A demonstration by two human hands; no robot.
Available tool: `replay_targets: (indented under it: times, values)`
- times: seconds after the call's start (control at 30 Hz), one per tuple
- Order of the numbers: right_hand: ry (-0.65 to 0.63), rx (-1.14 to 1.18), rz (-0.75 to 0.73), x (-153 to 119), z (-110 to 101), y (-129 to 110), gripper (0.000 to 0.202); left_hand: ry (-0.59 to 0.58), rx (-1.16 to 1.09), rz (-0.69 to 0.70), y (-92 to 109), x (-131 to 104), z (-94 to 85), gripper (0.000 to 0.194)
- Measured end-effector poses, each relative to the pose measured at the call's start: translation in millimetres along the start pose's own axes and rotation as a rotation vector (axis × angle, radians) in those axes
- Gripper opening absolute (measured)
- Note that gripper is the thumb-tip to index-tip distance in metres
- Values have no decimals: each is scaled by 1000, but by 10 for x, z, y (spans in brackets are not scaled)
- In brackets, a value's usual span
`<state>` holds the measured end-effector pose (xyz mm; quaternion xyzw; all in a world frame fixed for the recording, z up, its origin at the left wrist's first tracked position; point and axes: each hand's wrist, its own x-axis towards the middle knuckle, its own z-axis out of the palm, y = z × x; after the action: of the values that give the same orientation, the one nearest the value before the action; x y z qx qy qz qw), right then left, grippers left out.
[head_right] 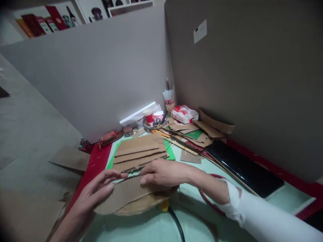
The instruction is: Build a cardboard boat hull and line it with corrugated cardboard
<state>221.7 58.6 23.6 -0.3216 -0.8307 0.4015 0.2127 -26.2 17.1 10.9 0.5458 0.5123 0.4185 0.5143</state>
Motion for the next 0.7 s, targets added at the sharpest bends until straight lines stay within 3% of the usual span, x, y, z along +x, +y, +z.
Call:
replay_targets:
  times: [0.07, 0.17, 0.27, 0.33, 0.43, 0.5, 0.6, 0.7]
  values:
    - [-26, -51, -17, 31, -33, -107, 18, -163, 38, -58, 4, 0, -76, 36]
    - [-94, -98, -62, 116, -31, -271, 17, -389, -123, -202, -13, -30, -100, 50]
    - [-120, -137, -91, 203, 7, -377, 19, -464, -303, -343, -51, -89, -41, 47]
    - [-91, -159, -87, 238, 30, -387, 19, -456, -356, -345, -106, -117, 1, 43]
    - [-1, -147, -54, 240, 55, -292, 13, -416, -268, -188, -238, -105, 18, 48]
    - [133, -121, -10, 218, 90, -174, 16, -352, -158, -119, -332, -68, 2, 54]
    - [389, -73, 41, 195, 209, 17, 25, -220, -60, -120, -439, -20, -27, 63]
    - [550, -24, 27, 221, 378, 150, 26, -90, 22, -100, -502, -19, -24, 64]
